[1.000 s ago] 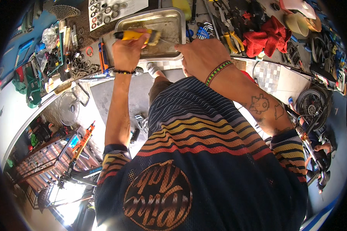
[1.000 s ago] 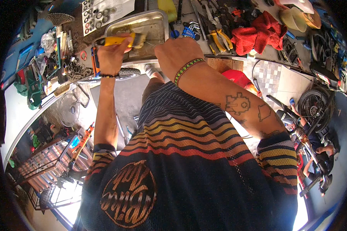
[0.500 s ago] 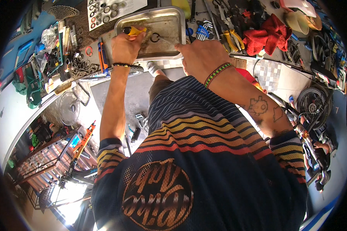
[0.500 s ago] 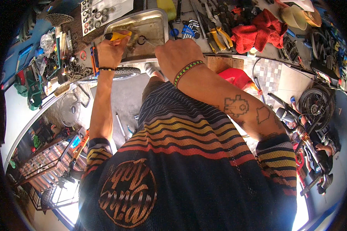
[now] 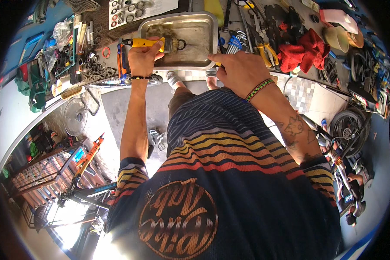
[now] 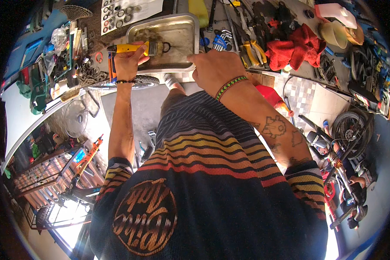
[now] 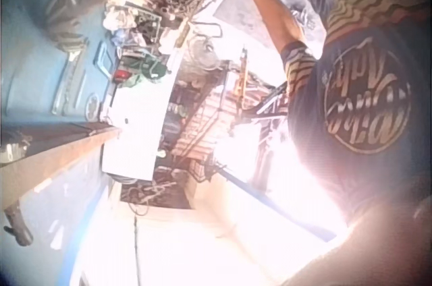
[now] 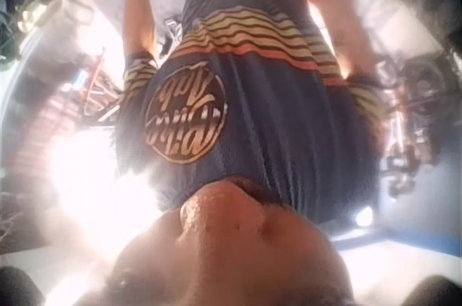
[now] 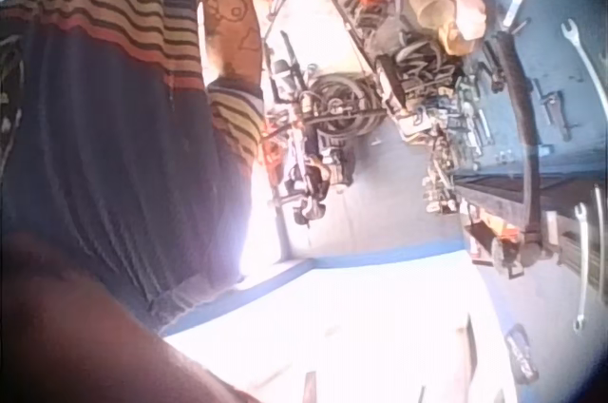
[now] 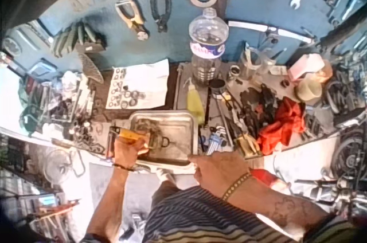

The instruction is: The person scrubs small metal parts in a metal tray using a yellow brush and a screwdriver. They repeatedly dip the brush into the tray and scrub the parts, occasionally picking up and placing down the parts.

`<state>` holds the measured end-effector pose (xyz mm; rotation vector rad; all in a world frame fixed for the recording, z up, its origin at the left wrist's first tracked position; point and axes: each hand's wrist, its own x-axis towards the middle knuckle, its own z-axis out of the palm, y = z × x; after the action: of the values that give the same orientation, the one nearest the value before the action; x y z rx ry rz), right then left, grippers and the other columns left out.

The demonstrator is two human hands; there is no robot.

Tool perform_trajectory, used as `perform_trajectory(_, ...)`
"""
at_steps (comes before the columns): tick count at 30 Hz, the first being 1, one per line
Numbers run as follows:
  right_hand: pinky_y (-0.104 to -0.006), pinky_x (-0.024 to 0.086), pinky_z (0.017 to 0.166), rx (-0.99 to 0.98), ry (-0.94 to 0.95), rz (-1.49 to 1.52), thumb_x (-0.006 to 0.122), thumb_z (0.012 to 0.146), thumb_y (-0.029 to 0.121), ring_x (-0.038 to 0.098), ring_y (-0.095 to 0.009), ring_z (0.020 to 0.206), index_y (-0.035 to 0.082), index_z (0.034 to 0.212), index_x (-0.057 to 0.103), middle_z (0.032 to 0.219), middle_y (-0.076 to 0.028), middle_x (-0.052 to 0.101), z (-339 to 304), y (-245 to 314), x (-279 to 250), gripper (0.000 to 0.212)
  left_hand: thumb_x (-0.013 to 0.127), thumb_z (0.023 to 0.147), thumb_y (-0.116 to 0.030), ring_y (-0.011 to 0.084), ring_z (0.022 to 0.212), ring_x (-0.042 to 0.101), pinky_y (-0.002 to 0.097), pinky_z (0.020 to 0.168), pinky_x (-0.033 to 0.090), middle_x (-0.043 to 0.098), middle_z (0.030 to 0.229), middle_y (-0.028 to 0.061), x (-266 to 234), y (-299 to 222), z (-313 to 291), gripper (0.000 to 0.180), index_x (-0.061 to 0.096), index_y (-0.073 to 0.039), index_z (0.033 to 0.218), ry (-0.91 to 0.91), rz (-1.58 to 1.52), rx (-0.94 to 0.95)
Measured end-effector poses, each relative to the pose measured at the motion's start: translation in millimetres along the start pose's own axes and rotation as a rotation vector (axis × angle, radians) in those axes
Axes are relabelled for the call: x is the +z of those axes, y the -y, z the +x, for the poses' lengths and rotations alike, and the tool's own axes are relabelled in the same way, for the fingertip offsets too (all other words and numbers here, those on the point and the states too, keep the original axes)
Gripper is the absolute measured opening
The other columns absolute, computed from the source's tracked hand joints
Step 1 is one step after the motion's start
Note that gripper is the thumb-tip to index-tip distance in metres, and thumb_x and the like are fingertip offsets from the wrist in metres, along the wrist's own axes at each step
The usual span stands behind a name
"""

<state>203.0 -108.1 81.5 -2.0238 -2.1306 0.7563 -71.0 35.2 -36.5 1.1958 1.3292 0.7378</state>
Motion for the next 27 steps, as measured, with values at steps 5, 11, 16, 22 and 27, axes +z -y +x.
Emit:
perform_trajectory(5,-0.0483,0.06,0.075,0.048,0.036,0.15,0.067,0.096,0.027,0.075,-0.034,0.078,0.025,0.133,0.077,0.084,-0.015,0.077,2,3,7,0.039,0.08,0.095,-0.005,0.0148,0.079,0.075,0.0307,0.071,0.07,0.078,0.098,0.0123,-6,5,-1,0.022,0.077,0.003,0.116,-0.006,-0.147,-0.053)
perform_trajectory(11,-0.0487,0.058,0.071,0.077,-0.119,-0.016,0.069,0.094,0.022,0.074,-0.034,0.075,0.024,0.129,0.078,0.079,-0.013,0.074,-17,5,1,0.036,0.083,0.095,-0.01,0.0166,0.083,0.076,0.033,0.073,0.07,0.078,0.101,0.0131,-5,7,-5,0.029,0.076,0.004,0.12,-0.01,-0.087,-0.024)
perform_trajectory(16,-0.0485,0.059,0.073,-0.004,-0.082,-0.059,0.071,0.09,0.02,0.076,-0.034,0.08,0.018,0.125,0.078,0.083,-0.015,0.076,-9,5,-1,0.035,0.083,0.096,-0.011,0.0119,0.079,0.074,0.0287,0.071,0.069,0.079,0.097,0.01,7,0,-8,0.025,0.078,0.002,0.116,-0.056,0.135,0.053)
perform_trajectory(22,-0.0484,0.059,0.072,0.014,-0.094,0.042,0.069,0.094,0.022,0.074,-0.034,0.078,0.024,0.128,0.078,0.082,-0.013,0.076,-1,1,9,0.035,0.083,0.094,-0.013,0.0115,0.075,0.075,0.0265,0.069,0.065,0.08,0.093,0.0105,11,-2,-15,0.025,0.08,0.001,0.115,-0.092,0.223,0.103)
perform_trajectory(27,-0.0489,0.059,0.075,0.11,-0.008,0.209,0.07,0.094,0.029,0.074,-0.035,0.08,0.031,0.13,0.078,0.087,-0.011,0.078,2,0,15,0.036,0.081,0.096,-0.008,0.0134,0.079,0.075,0.0308,0.072,0.07,0.079,0.101,0.0118,-2,5,-11,0.025,0.077,0.003,0.118,-0.049,-0.135,-0.016)
